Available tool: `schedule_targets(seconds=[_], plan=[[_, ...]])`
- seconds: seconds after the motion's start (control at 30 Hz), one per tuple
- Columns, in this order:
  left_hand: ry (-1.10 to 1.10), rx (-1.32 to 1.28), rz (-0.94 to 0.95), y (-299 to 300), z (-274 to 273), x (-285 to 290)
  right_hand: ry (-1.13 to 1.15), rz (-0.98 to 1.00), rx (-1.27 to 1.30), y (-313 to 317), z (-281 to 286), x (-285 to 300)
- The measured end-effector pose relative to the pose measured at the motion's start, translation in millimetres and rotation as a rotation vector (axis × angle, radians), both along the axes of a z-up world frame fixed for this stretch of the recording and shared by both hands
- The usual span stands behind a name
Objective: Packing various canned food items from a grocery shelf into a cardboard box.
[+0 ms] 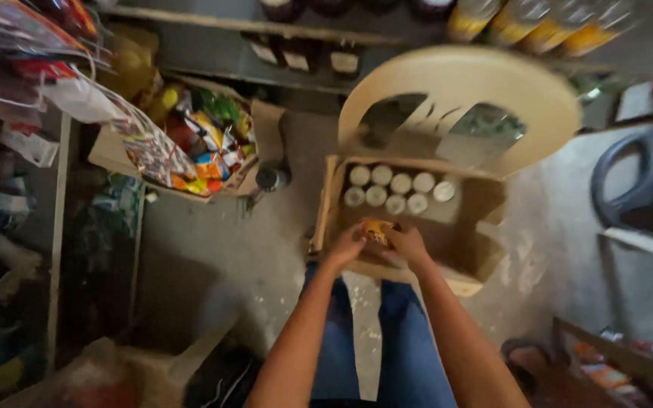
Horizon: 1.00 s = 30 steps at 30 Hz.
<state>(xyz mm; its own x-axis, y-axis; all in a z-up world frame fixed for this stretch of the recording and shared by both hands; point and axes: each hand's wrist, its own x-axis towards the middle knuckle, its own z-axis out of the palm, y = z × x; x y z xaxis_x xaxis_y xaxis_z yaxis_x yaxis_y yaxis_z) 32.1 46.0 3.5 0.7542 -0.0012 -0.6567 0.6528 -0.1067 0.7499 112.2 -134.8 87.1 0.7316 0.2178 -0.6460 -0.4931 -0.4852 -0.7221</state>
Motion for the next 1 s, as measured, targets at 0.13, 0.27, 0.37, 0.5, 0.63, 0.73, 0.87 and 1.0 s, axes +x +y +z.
schedule_targets(seconds=[0.13,0.27,0.37,0.5,0.63,0.73,0.87,1.0], plan=[[0.196,0.041,-0.048,2.1,11.1,-9.2,-0.007,0.050,-0.186,27.7,-71.7,-30.2],[0.120,0.215,-0.133,-1.3,-15.2,-16.0,-0.089,0.082,-0.231,57.2,-97.7,-29.1],[0.105,0.199,-0.105,2.0,-15.8,-6.5,-0.015,-0.082,0.023,77.0,-105.6,-25.0],[0.145,0.093,-0.045,1.9,-12.5,-1.3,0.458,-0.309,0.205,82.7,-85.7,-26.3],[0.147,0.158,-0.110,-1.4,-4.0,7.4,0.124,-0.096,0.287,61.9,-135.5,-35.6],[0.069,0.282,-0.215,-4.6,-15.2,2.7,-0.110,0.137,0.181,44.9,-163.5,-40.5],[-0.105,0.303,-0.146,-15.2,-31.4,4.5,-0.261,0.034,0.270,46.3,-76.3,-29.4],[-0.203,0.063,-0.020,-20.8,67.7,52.6,-0.172,-0.014,0.328,32.5,7.1,2.0]])
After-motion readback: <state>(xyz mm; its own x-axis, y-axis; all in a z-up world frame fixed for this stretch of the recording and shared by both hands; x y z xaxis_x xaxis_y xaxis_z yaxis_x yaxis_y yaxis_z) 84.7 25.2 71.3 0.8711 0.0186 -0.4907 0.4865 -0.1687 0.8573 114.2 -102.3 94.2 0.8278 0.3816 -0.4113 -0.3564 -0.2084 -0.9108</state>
